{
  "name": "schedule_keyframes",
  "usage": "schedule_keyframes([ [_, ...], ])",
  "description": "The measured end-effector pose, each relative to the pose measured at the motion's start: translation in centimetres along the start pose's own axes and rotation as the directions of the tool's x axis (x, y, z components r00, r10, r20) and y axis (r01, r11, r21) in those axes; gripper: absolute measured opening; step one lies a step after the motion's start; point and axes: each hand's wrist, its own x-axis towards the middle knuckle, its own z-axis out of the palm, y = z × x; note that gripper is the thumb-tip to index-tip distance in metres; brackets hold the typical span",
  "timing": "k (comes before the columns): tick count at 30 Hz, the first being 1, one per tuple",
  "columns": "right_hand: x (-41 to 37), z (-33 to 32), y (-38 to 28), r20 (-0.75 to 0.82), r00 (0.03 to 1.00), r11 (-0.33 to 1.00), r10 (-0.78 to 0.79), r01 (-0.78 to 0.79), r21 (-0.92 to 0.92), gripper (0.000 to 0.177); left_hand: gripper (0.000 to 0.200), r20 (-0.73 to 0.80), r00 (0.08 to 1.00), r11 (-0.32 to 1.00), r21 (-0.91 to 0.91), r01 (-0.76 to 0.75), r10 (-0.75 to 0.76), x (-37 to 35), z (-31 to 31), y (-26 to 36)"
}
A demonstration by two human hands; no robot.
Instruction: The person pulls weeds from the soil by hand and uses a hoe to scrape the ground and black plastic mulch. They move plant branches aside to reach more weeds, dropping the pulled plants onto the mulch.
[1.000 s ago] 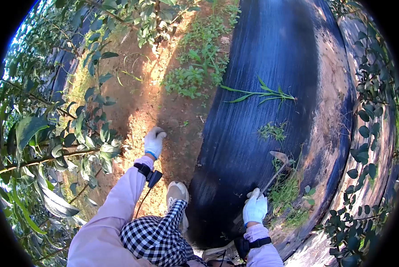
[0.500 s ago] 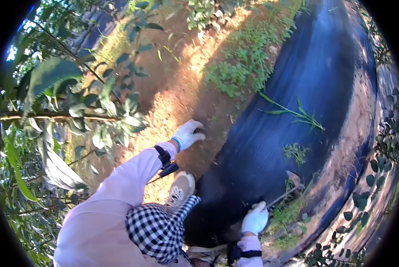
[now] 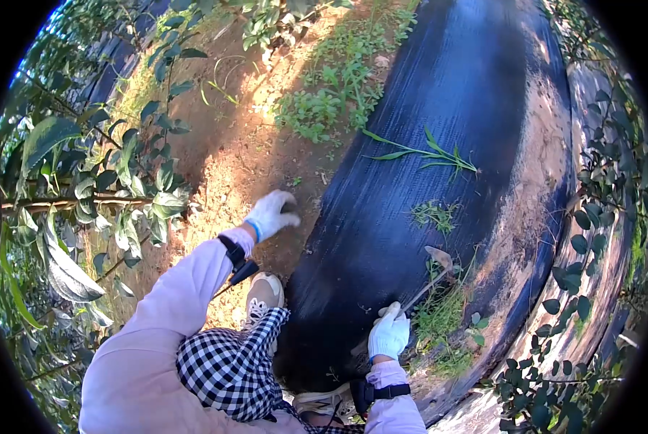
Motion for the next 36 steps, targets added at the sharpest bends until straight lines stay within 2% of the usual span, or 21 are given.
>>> schedule_keyframes([
  [2,0.1,0.0,0.3,-0.003,1.000,1.000,0.001,-0.002,-0.011,0.055,0.036,0.116,0.989,0.989,0.104,-0.101,0.089,-0.8,1.8,-1.2],
  [3,0.0,-0.1,0.2,0.001,1.000,1.000,-0.002,0.002,-0.021,0.055,0.031,0.092,0.989,0.984,0.129,-0.124,0.112,-0.9,2.2,-1.0],
  [6,-0.1,0.1,-0.1,-0.008,1.000,1.000,0.005,-0.005,0.005,0.055,0.026,0.024,0.999,0.999,0.036,-0.037,0.036,0.1,1.8,-0.5],
  [7,-0.1,0.2,-0.1,-0.015,1.000,1.000,0.013,-0.013,0.024,0.055,0.021,-0.082,0.991,0.992,-0.083,0.094,-0.101,0.7,1.1,0.5],
  [10,-0.1,0.1,0.0,-0.022,1.000,0.999,-0.020,0.019,-0.043,0.055,0.022,-0.145,0.989,0.997,-0.077,0.027,-0.038,2.5,0.5,0.8],
  [11,0.0,0.1,0.0,-0.020,1.000,0.998,-0.019,0.018,-0.055,0.055,0.022,-0.192,0.978,0.997,0.004,-0.080,0.079,2.8,0.9,1.3],
  [14,0.0,0.1,0.2,-0.020,1.000,0.996,-0.009,0.007,-0.086,0.055,0.023,0.006,0.977,0.971,0.113,-0.210,0.211,5.2,2.3,0.9],
  [15,0.0,0.0,0.0,-0.018,1.000,0.996,-0.012,0.010,-0.094,0.055,0.024,0.081,0.987,0.984,0.098,-0.148,0.140,5.8,1.8,1.3],
  [18,0.1,0.0,0.4,-0.006,1.000,0.995,-0.029,0.029,-0.095,0.055,0.021,-0.264,0.959,0.987,-0.092,-0.129,0.101,4.4,-0.3,0.7],
  [19,0.2,0.1,0.7,-0.004,0.999,0.996,-0.034,0.034,-0.086,0.055,0.022,-0.260,0.965,0.981,-0.191,-0.024,-0.027,3.1,-1.5,0.4],
  [20,0.3,0.1,0.7,-0.006,1.000,0.997,-0.012,0.011,-0.078,0.055,0.023,-0.251,0.966,0.967,-0.253,-0.008,-0.057,1.6,-1.9,-0.8],
  [22,0.3,0.3,0.6,-0.006,0.999,0.997,0.033,-0.033,-0.064,0.055,0.022,-0.092,0.989,0.983,-0.153,0.104,-0.119,-1.7,-2.2,-3.1],
  [25,0.4,0.5,0.8,-0.015,1.000,0.998,0.008,-0.009,-0.054,0.055,0.022,-0.184,0.983,0.999,0.054,-0.004,0.014,-5.4,0.5,-3.8],
  [28,0.0,0.3,0.4,-0.021,1.000,0.999,-0.014,0.013,-0.047,0.054,0.019,-0.013,0.997,0.993,0.086,-0.078,0.080,-4.6,2.5,-3.7],
  [29,-0.1,0.1,0.2,-0.024,0.999,0.998,-0.029,0.028,-0.050,0.054,0.017,-0.001,0.997,0.996,0.047,-0.075,0.075,-4.1,3.0,-4.3],
  [32,-1.2,-0.8,-1.1,-0.019,1.000,0.993,0.024,-0.022,0.117,0.051,0.016,-0.220,0.961,0.979,-0.155,0.133,-0.165,-5.2,1.5,-4.1],
  [34,-2.7,-2.7,-4.2,0.146,0.984,0.958,0.099,-0.134,0.255,0.046,0.025,-0.210,0.970,0.990,-0.103,0.101,-0.120,-6.4,1.4,-5.6],
  [35,-2.6,-2.9,-3.7,0.216,0.976,0.968,-0.002,-0.052,0.247,0.044,0.034,-0.189,0.982,0.998,0.069,0.005,0.008,-7.3,2.6,-5.9],
  [36,-3.8,-4.9,-6.7,0.244,0.944,0.974,-0.221,0.225,0.009,0.043,0.035,-0.085,0.996,0.984,0.176,0.019,-0.005,-7.1,2.7,-5.2],
])
